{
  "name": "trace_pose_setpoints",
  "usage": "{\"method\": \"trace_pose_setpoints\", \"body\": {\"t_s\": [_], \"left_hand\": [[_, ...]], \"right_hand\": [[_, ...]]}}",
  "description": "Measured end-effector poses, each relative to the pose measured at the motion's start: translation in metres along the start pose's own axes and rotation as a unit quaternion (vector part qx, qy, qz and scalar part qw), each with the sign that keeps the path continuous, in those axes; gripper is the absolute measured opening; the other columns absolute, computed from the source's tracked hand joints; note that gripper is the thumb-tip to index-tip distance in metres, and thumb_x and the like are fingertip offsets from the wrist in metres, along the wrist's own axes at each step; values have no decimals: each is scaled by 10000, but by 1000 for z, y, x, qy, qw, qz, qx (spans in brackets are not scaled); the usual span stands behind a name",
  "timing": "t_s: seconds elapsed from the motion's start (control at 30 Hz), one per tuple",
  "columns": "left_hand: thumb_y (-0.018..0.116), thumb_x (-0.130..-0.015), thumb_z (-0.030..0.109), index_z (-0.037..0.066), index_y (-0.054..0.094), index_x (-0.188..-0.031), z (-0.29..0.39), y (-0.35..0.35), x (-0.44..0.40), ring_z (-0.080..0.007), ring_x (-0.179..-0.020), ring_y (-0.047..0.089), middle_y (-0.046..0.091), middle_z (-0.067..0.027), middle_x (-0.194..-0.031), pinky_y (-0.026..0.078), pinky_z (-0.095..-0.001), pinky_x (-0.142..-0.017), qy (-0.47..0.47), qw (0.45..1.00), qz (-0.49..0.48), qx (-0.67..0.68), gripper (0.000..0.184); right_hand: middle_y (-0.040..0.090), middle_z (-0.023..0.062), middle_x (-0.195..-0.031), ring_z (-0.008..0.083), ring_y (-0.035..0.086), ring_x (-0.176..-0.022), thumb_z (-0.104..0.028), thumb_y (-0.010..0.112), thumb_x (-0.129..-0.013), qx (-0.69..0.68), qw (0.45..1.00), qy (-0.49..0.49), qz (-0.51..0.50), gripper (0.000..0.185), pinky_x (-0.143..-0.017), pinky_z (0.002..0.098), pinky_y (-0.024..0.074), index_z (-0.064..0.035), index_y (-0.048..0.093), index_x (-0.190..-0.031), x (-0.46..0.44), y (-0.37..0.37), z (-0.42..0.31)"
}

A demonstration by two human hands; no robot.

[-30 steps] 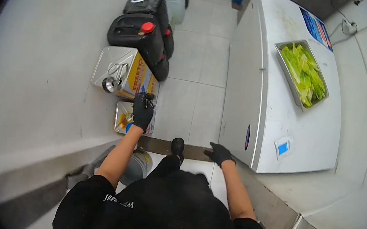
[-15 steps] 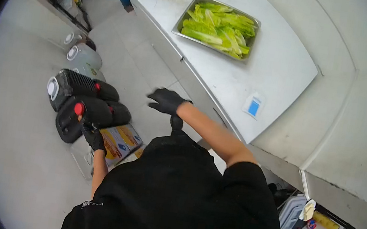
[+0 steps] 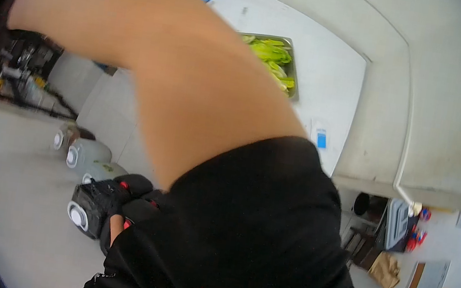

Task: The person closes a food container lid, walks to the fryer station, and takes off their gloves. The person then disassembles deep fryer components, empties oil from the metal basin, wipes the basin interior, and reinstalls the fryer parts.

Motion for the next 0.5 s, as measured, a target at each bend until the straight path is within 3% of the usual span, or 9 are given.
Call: {"method": "trace_pose_setpoints", "body": {"t_s": [0.17,0.2,0.23,0.37,0.43,0.5], "left_hand": [[625,-780,70,-23,355,-1367,11,27,-79,-387,-1232,433,440,-241,-1328,308,-418,-1083,44,993,-100,-51,652],[654,-735,92,9,271,-1459,2,42,-91,-410,-1294,367,368,-249,-1416,238,-445,-1133,136,979,-85,-126,823],[617,-801,116,-7,296,-1442,5,51,-88,-394,-1283,394,421,-234,-1385,282,-431,-1110,170,974,-74,-130,728],[617,-796,109,-16,305,-1432,22,92,-64,-395,-1300,368,397,-245,-1395,269,-431,-1115,139,983,-110,-45,719],[617,-794,105,-20,309,-1427,23,106,-58,-396,-1309,355,386,-250,-1400,263,-430,-1118,115,988,-106,-20,715],[616,-792,102,-25,314,-1422,33,111,-59,-396,-1318,342,374,-255,-1405,256,-430,-1121,99,992,-81,-4,710]], "right_hand": [[671,154,-1045,333,633,-956,-363,555,-887,-53,994,85,-36,358,-848,450,487,-81,654,-1085,7,40,50],[671,154,-1042,333,633,-954,-368,552,-890,-76,991,98,-51,366,-850,449,486,-79,653,-1089,22,49,54],[672,155,-1039,334,633,-952,-374,548,-893,-113,986,109,-66,373,-852,449,484,-78,652,-1094,44,56,49],[674,157,-1028,335,633,-944,-396,535,-904,-319,930,114,-142,403,-860,446,477,-72,650,-1114,155,125,-13],[615,171,-1170,329,576,-1099,-419,555,-900,-395,906,58,-143,476,-929,435,453,-92,576,-1245,209,166,-76],[604,188,-1152,341,573,-1075,-284,566,-908,-535,840,67,-62,384,-937,433,448,-47,585,-1211,246,188,-113]]}}
Point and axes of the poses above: each hand's wrist, its own x-axis away from the middle knuckle, its own y-axis out of the palm, z = x × y, the point moved 8 cm from there along -x, towards the middle knuckle
